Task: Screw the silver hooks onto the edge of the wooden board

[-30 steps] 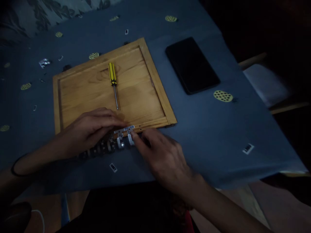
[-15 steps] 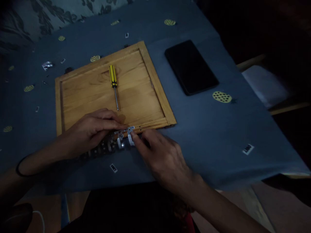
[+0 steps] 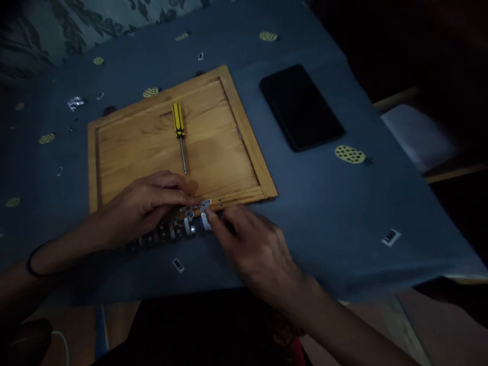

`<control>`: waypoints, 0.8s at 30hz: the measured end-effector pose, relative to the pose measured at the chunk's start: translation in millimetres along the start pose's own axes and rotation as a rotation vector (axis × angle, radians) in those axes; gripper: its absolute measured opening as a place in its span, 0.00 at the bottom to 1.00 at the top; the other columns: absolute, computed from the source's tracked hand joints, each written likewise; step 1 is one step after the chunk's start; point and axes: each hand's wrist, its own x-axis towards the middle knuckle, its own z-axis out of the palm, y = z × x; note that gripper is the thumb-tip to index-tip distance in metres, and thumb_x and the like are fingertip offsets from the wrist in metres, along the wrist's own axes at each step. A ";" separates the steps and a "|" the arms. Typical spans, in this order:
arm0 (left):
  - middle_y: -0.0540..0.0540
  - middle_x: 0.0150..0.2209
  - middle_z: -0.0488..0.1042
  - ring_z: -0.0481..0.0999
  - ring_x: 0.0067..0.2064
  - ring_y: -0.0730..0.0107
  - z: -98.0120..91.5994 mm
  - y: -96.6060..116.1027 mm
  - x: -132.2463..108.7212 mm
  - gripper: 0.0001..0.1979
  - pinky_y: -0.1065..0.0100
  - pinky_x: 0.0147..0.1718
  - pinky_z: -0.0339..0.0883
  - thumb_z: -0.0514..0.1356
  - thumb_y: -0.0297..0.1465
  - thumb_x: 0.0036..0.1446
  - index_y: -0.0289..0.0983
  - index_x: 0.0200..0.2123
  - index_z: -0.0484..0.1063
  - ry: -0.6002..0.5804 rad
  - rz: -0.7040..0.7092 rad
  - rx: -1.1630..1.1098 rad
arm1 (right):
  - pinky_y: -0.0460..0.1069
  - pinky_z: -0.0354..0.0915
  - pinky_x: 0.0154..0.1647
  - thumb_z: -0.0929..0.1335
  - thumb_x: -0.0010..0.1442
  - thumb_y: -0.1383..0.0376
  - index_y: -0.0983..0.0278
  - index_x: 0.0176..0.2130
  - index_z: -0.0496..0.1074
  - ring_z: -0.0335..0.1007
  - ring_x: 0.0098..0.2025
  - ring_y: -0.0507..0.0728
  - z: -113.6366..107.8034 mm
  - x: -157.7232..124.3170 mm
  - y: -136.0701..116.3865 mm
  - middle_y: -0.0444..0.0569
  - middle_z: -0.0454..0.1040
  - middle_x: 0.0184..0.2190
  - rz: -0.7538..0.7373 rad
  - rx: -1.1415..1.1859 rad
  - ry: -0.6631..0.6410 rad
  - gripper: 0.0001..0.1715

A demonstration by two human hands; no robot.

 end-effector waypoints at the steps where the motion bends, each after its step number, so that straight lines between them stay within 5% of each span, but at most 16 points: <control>1: 0.44 0.40 0.79 0.77 0.44 0.65 0.1 -0.3 0.0 0.20 0.64 0.42 0.73 0.50 0.18 0.63 0.37 0.44 0.80 -0.001 -0.002 0.003 | 0.45 0.58 0.24 0.57 0.74 0.68 0.65 0.43 0.75 0.66 0.25 0.49 0.3 -0.2 -0.1 0.44 0.72 0.25 0.000 -0.002 -0.001 0.19; 11: 0.43 0.45 0.80 0.79 0.48 0.66 2.2 -0.8 -1.5 0.14 0.64 0.47 0.73 0.52 0.23 0.68 0.35 0.49 0.76 0.064 -0.040 -0.060 | 0.45 0.60 0.25 0.59 0.73 0.70 0.66 0.45 0.75 0.68 0.26 0.49 1.4 -1.4 1.6 0.44 0.73 0.26 -0.028 -0.026 0.019 0.15; 24: 0.42 0.44 0.79 0.78 0.47 0.63 -1.6 0.9 -1.9 0.19 0.62 0.45 0.73 0.51 0.20 0.66 0.37 0.50 0.79 0.004 0.035 -0.010 | 0.45 0.56 0.24 0.57 0.73 0.70 0.65 0.46 0.75 0.65 0.25 0.49 1.9 -1.8 1.1 0.44 0.73 0.26 -0.041 -0.079 0.008 0.18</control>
